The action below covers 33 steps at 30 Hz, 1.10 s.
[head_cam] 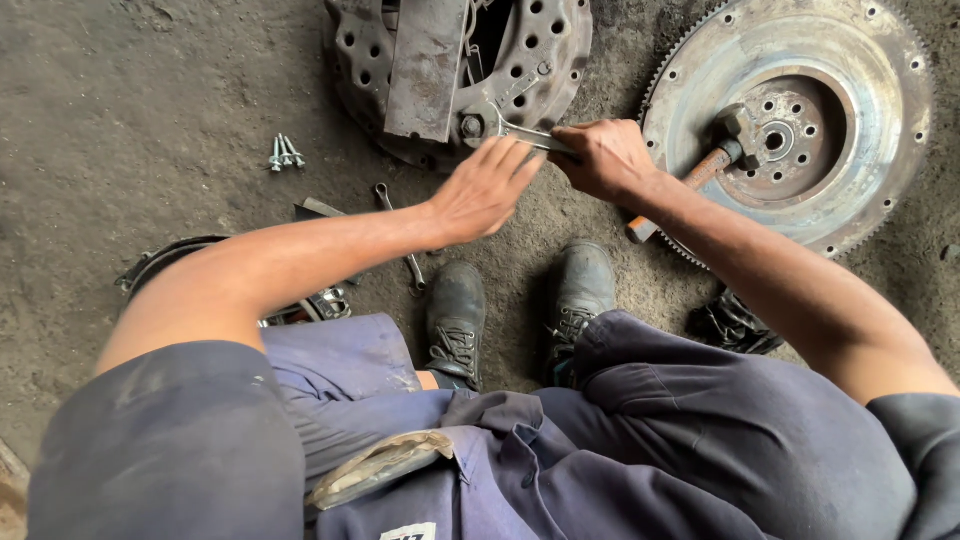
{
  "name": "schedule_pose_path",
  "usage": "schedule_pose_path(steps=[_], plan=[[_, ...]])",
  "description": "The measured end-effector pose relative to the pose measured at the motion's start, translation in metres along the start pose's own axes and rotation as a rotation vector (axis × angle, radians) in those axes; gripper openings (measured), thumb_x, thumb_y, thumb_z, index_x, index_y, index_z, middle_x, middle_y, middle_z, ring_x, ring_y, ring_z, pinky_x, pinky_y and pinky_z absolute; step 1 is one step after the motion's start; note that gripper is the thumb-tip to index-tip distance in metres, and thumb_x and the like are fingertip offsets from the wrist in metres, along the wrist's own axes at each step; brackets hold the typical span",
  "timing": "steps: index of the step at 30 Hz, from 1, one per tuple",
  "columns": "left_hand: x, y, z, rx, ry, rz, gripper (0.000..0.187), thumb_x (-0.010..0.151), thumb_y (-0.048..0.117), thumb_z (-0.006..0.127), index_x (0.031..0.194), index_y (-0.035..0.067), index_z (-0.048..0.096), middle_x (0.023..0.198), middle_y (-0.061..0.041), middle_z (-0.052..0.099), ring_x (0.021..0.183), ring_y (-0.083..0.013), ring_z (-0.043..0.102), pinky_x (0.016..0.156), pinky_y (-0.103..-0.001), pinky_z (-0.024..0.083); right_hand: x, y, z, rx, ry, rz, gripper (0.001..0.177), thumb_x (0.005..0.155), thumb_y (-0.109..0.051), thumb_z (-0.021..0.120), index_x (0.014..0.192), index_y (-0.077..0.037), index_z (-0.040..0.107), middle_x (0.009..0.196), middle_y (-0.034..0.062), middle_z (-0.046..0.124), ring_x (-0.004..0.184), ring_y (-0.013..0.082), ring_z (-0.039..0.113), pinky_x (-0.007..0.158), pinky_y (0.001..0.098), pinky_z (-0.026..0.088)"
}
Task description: The person uses a wrench and a hammer to loosen or tighten bolts on a clutch pressure plate and a flywheel on a concrete floor, moving the components and using a metal bar for leverage.
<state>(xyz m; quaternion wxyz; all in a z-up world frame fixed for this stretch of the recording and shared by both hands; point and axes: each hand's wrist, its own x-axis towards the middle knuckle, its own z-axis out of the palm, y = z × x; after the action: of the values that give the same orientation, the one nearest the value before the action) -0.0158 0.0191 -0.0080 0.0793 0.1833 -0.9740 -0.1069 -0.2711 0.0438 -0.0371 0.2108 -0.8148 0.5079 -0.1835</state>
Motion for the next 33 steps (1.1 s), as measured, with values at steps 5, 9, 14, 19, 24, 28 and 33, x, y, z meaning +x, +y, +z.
schedule_pose_path(steps=[5, 9, 14, 19, 24, 28, 33], plan=[[0.048, 0.004, 0.038, -0.016, -0.080, -0.221, 0.092, 0.074, -0.012, 0.056, 0.158, -0.012, 0.018, 0.162, -0.034, 0.021, 0.154, -0.0451, 0.019, 0.129, -0.054, 0.011, 0.003, 0.010, 0.013, -0.190, -0.264, 0.145, 0.019, 0.101, -0.029, 0.070, 0.097, -0.011, 0.077, 0.076, 0.0049, 0.071, 0.053, 0.0167, 0.059, 0.053, 0.0334, 0.051], [0.073, -0.022, 0.060, 0.004, -0.265, -0.380, 0.094, 0.073, -0.016, 0.051, 0.161, -0.009, 0.017, 0.167, -0.031, 0.014, 0.158, -0.0404, 0.012, 0.130, -0.049, 0.005, 0.004, 0.001, 0.002, -0.110, -0.202, 0.073, 0.024, 0.101, -0.031, 0.070, 0.113, -0.011, 0.077, 0.072, 0.0070, 0.070, 0.046, 0.0192, 0.058, 0.044, 0.0369, 0.049], [0.058, -0.049, 0.090, 0.124, -0.077, -0.262, 0.083, 0.084, -0.021, 0.043, 0.163, -0.004, 0.022, 0.170, -0.024, 0.017, 0.160, -0.0333, 0.017, 0.132, -0.047, 0.008, 0.005, -0.009, -0.006, -0.127, -0.101, 0.017, 0.031, 0.100, -0.034, 0.070, 0.118, -0.009, 0.076, 0.074, 0.0062, 0.071, 0.051, 0.0197, 0.060, 0.045, 0.0364, 0.049], [0.057, -0.045, 0.104, 0.108, -0.055, -0.254, 0.082, 0.084, -0.022, 0.040, 0.162, -0.002, 0.025, 0.170, -0.022, 0.018, 0.159, -0.0315, 0.017, 0.132, -0.046, 0.010, 0.006, -0.009, -0.012, -0.126, -0.118, 0.039, 0.036, 0.097, -0.037, 0.072, 0.121, -0.010, 0.076, 0.069, 0.0078, 0.069, 0.048, 0.0202, 0.059, 0.042, 0.0370, 0.047], [0.062, -0.046, 0.094, 0.102, -0.138, -0.318, 0.084, 0.085, -0.014, 0.045, 0.164, -0.004, 0.017, 0.172, -0.024, 0.013, 0.162, -0.0333, 0.013, 0.133, -0.045, 0.007, 0.013, 0.000, -0.010, -0.139, -0.236, 0.034, 0.025, 0.101, -0.037, 0.070, 0.108, -0.014, 0.077, 0.063, 0.0057, 0.065, 0.046, 0.0208, 0.057, 0.044, 0.0378, 0.046], [0.078, -0.040, 0.079, 0.260, -0.253, -0.414, 0.096, 0.083, 0.001, 0.059, 0.165, -0.008, 0.010, 0.169, -0.034, 0.005, 0.159, -0.0431, 0.006, 0.129, -0.052, 0.003, 0.017, -0.004, -0.009, -0.082, -0.242, 0.064, 0.027, 0.100, -0.038, 0.069, 0.109, -0.013, 0.076, 0.061, 0.0050, 0.065, 0.040, 0.0211, 0.055, 0.040, 0.0377, 0.045], [0.084, -0.053, 0.065, 0.125, -0.247, -0.302, 0.109, 0.079, 0.021, 0.069, 0.167, -0.002, 0.008, 0.168, -0.034, 0.000, 0.158, -0.0473, 0.001, 0.123, -0.069, 0.002, 0.010, -0.018, -0.023, -0.069, -0.131, 0.138, 0.029, 0.096, -0.036, 0.074, 0.114, -0.014, 0.075, 0.069, 0.0081, 0.066, 0.058, 0.0255, 0.060, 0.056, 0.0419, 0.049]])
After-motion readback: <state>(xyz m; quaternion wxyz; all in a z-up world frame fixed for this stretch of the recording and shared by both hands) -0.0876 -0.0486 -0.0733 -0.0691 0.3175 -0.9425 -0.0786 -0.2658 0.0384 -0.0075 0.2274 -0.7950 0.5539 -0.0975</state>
